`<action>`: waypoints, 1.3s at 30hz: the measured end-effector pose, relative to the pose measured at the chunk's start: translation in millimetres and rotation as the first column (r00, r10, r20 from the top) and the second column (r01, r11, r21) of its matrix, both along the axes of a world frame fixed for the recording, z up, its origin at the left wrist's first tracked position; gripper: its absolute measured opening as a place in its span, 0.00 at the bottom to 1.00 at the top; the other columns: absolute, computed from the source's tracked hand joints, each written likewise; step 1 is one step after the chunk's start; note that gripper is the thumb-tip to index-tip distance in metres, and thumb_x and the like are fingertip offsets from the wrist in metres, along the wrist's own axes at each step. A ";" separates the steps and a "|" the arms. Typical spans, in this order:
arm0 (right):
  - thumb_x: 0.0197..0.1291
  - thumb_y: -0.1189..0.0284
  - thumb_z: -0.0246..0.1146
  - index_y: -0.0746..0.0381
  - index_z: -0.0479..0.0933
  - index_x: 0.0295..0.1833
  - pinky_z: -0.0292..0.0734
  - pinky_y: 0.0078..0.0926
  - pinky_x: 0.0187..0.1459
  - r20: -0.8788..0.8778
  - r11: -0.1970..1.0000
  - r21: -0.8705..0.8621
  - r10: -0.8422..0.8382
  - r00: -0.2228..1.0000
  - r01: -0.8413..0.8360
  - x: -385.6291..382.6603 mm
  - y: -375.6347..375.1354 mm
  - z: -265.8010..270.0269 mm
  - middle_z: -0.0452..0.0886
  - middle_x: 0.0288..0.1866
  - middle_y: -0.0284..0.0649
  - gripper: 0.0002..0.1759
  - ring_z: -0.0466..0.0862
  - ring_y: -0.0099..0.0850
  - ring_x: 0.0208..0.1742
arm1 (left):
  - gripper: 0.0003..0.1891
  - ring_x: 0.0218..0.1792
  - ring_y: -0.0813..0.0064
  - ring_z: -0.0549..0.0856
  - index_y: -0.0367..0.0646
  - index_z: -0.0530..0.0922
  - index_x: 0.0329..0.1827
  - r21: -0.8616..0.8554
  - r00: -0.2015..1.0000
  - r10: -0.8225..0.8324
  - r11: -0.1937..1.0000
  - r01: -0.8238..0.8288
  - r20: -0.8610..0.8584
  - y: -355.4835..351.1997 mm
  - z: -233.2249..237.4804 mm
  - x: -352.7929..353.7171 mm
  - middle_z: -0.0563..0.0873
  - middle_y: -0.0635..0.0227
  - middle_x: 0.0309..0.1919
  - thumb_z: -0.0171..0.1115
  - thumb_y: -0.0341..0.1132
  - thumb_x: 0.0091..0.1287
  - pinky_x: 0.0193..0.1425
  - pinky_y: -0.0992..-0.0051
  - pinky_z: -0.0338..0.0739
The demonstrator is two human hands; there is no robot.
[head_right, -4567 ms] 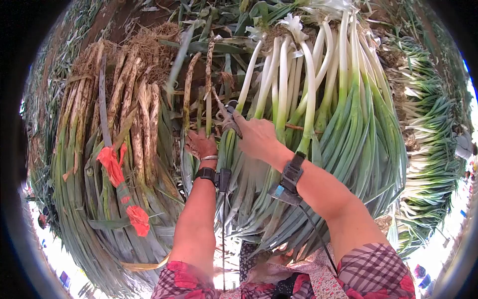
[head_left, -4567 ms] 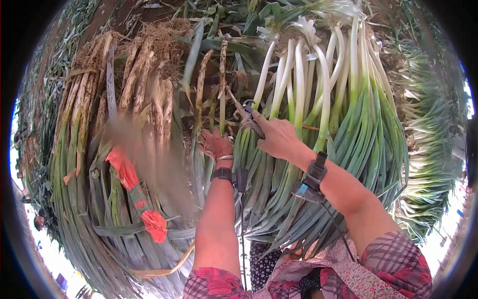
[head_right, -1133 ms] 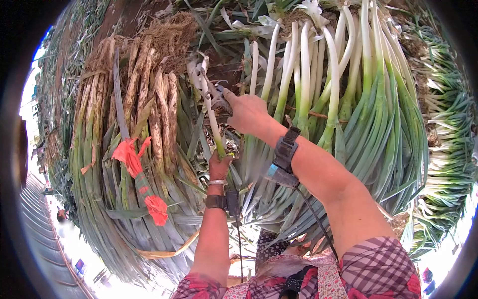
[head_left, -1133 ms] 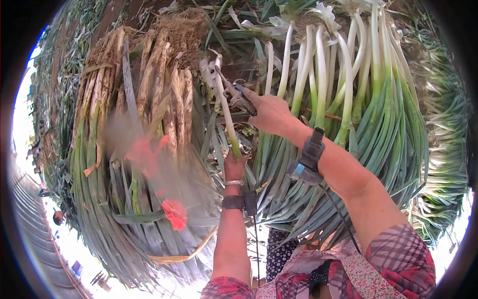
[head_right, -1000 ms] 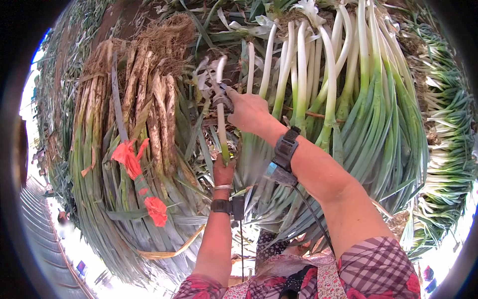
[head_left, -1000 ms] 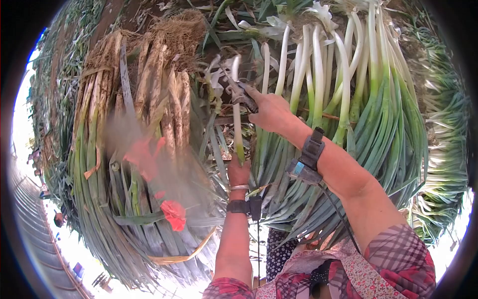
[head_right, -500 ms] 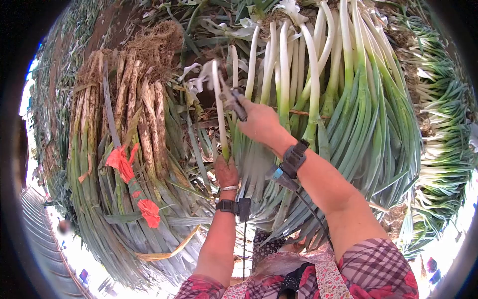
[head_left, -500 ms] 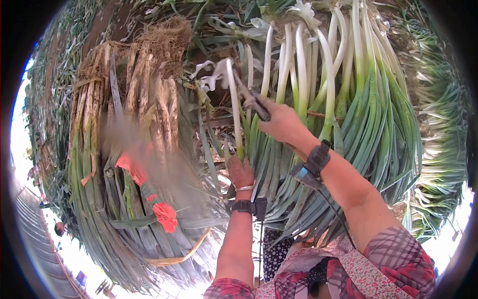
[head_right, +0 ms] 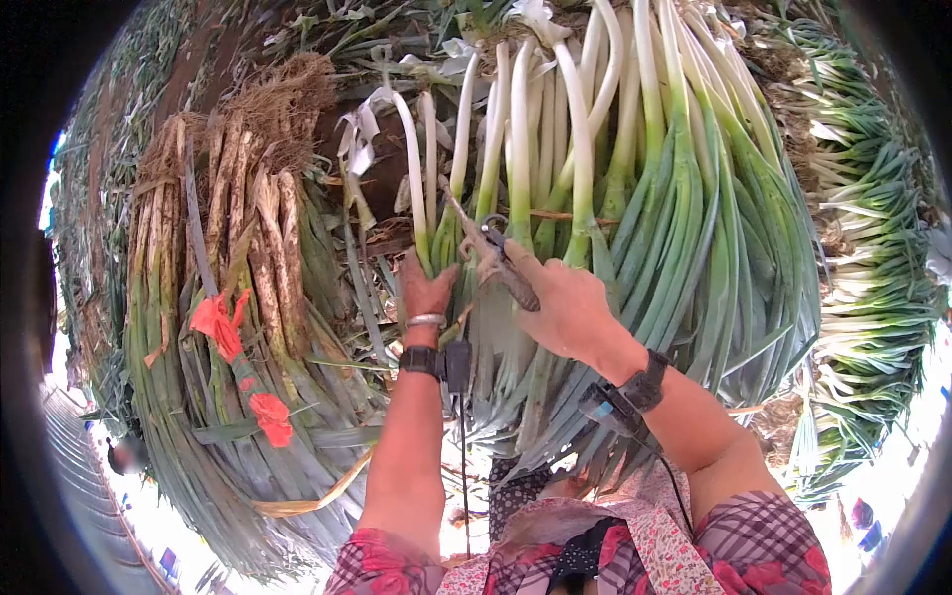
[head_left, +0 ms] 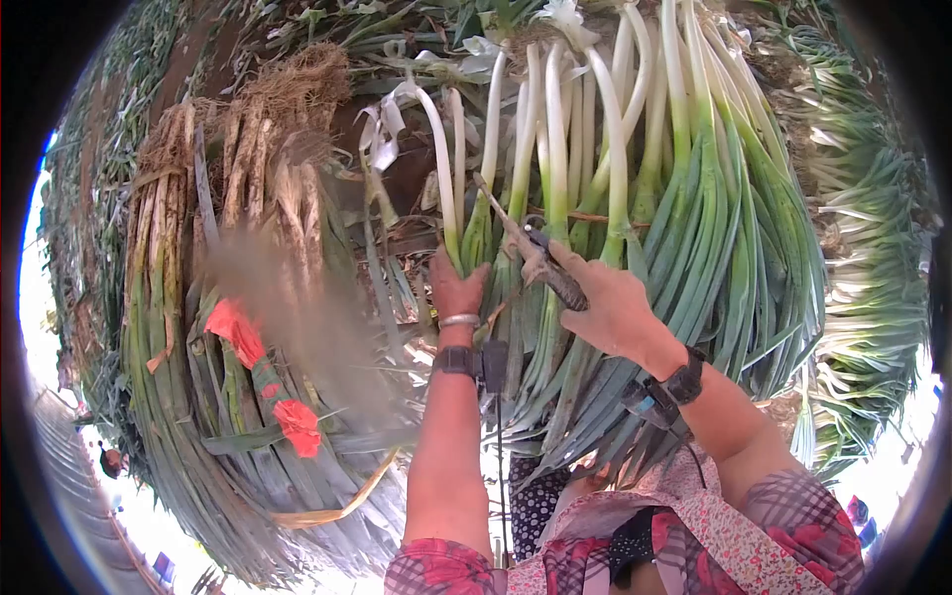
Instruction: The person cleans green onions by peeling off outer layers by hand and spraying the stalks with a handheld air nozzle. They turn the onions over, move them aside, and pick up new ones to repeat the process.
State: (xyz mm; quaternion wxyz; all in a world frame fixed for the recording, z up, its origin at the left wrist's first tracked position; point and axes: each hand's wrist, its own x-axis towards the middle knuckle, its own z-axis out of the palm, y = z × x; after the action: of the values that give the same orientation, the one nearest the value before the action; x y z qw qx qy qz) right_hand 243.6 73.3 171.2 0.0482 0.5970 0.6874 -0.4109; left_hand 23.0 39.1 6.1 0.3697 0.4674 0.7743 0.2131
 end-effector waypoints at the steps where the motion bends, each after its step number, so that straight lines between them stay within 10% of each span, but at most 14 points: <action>1: 0.46 0.66 0.61 0.49 0.62 0.70 0.74 0.44 0.39 0.006 1.000 0.003 -0.001 1.000 0.001 4.5 -0.7 3.3 0.78 0.33 0.48 0.40 0.79 0.49 0.37 | 0.42 0.52 0.48 0.78 0.33 0.65 0.63 0.078 0.994 -0.033 0.996 0.041 -0.104 8.8 -5.8 2.9 0.78 0.44 0.51 0.74 0.40 0.45 0.56 0.62 0.72; 5: 0.45 0.66 0.62 0.52 0.62 0.70 0.74 0.44 0.39 -0.056 0.999 0.039 0.023 0.998 -0.021 20.5 -4.6 5.9 0.78 0.32 0.49 0.40 0.79 0.48 0.36 | 0.39 0.48 0.53 0.81 0.36 0.71 0.56 -0.125 0.991 0.100 0.988 -0.088 0.091 41.7 5.6 7.6 0.82 0.50 0.47 0.78 0.39 0.39 0.53 0.63 0.75; 11: 0.45 0.69 0.59 0.55 0.60 0.70 0.72 0.45 0.39 -0.137 0.990 0.090 -0.098 0.986 0.110 48.6 3.5 8.2 0.78 0.33 0.51 0.41 0.79 0.50 0.38 | 0.28 0.38 0.62 0.86 0.35 0.80 0.44 -0.291 0.993 0.058 0.953 -0.086 -0.103 57.0 2.8 19.1 0.87 0.58 0.37 0.78 0.38 0.39 0.46 0.68 0.79; 13: 0.44 0.69 0.59 0.56 0.60 0.70 0.72 0.44 0.40 -0.106 0.990 -0.016 -0.144 0.984 0.143 57.1 14.3 25.1 0.79 0.35 0.53 0.42 0.79 0.52 0.40 | 0.23 0.36 0.63 0.87 0.36 0.83 0.40 -0.305 0.990 0.049 0.952 -0.006 0.133 53.2 -31.8 16.3 0.87 0.57 0.34 0.76 0.35 0.38 0.44 0.69 0.79; 14: 0.43 0.69 0.60 0.57 0.60 0.70 0.73 0.44 0.42 -0.137 0.976 -0.020 -0.218 0.966 0.217 62.6 16.1 27.2 0.79 0.36 0.54 0.42 0.79 0.52 0.41 | 0.23 0.33 0.76 0.85 0.33 0.82 0.42 -0.224 0.969 0.038 0.974 0.019 0.245 58.2 -6.8 27.3 0.87 0.65 0.34 0.74 0.36 0.43 0.40 0.72 0.79; 20: 0.43 0.66 0.62 0.69 0.66 0.53 0.73 0.45 0.46 -0.065 0.924 0.052 -0.374 0.925 0.378 82.1 43.8 -8.9 0.79 0.40 0.59 0.30 0.79 0.56 0.44 | 0.23 0.35 0.70 0.84 0.33 0.82 0.43 -0.248 0.951 0.069 0.969 0.009 0.303 84.6 -12.2 49.7 0.86 0.60 0.36 0.69 0.40 0.47 0.42 0.71 0.77; 33: 0.43 0.63 0.64 0.75 0.62 0.53 0.74 0.45 0.50 -0.180 0.905 -0.068 -0.426 0.887 0.421 54.2 64.4 -52.5 0.77 0.45 0.64 0.35 0.78 0.58 0.47 | 0.28 0.44 0.73 0.81 0.35 0.72 0.57 -0.014 0.877 -0.066 0.996 0.082 0.476 98.4 34.2 73.8 0.83 0.62 0.45 0.69 0.40 0.56 0.51 0.74 0.74; 39: 0.43 0.68 0.64 0.71 0.65 0.51 0.71 0.41 0.51 -0.206 0.861 0.105 -0.470 0.858 0.497 32.6 82.2 -76.5 0.74 0.46 0.60 0.30 0.77 0.53 0.48 | 0.26 0.42 0.76 0.80 0.37 0.76 0.55 -0.374 0.760 0.128 0.913 0.160 0.637 127.7 -11.6 53.6 0.82 0.68 0.44 0.66 0.47 0.59 0.48 0.75 0.73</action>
State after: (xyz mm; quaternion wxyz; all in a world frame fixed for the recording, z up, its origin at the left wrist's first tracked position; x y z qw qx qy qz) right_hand 276.2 155.5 94.8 -0.1632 0.7146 0.5462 -0.4055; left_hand 76.6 166.8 -5.5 0.7054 0.2835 0.6204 0.1927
